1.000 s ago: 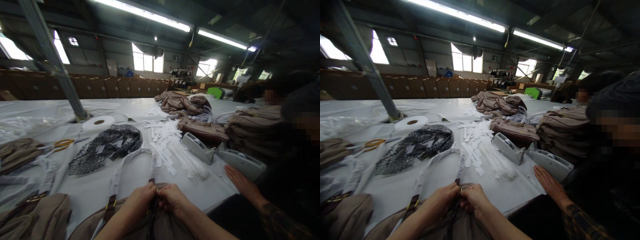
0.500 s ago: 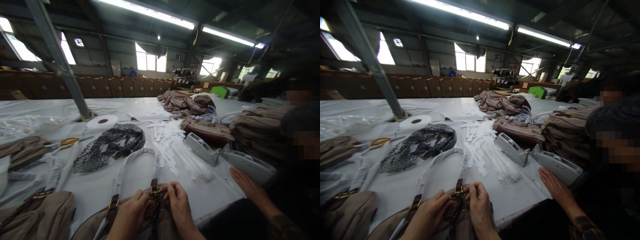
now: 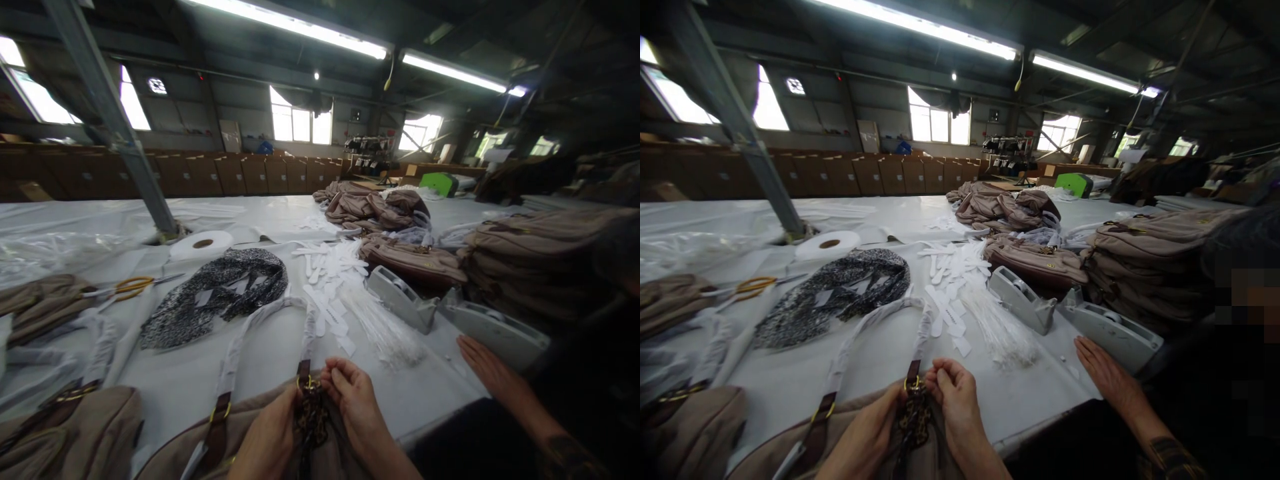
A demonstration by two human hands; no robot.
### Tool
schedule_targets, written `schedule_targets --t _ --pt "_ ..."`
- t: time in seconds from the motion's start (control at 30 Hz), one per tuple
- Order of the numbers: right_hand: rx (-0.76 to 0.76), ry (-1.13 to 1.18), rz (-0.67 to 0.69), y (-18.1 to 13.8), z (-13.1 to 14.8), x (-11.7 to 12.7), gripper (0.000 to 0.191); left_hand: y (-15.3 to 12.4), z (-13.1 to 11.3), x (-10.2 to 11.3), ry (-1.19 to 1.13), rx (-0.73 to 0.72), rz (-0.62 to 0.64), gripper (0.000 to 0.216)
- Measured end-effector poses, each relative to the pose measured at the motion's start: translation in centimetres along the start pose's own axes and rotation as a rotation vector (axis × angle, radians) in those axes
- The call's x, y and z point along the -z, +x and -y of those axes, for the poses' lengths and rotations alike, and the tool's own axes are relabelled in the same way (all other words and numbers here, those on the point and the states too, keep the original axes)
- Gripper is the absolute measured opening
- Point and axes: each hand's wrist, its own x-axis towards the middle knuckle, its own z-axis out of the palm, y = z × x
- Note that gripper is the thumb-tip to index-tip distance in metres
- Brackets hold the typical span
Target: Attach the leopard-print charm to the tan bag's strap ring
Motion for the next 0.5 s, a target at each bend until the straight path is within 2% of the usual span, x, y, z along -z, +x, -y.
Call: schedule_targets --t 0.17,0.27,0.37,0.5 --pt "-0.007 -0.056 0.016 -0.3 -0.4 0.8 0.042 0.5 1.1 -0.6 -0.085 0.135 -0.107 0.031" --pt "-0.023 -0.143 0.097 -0.5 -0.3 1.2 0.041 1.3 0.1 0.0 -0.127 0.103 -0.154 0.042" --pt "0.001 -0.302 0.142 -0.8 -0.2 1.7 0.041 1.8 -1.2 0.3 0.030 0.040 -0.087 0.033" --pt "0.032 -0.489 0.080 -1.0 -0.4 2.3 0.030 2.0 -1.8 0.3 0.320 0.089 -0.010 0.019"
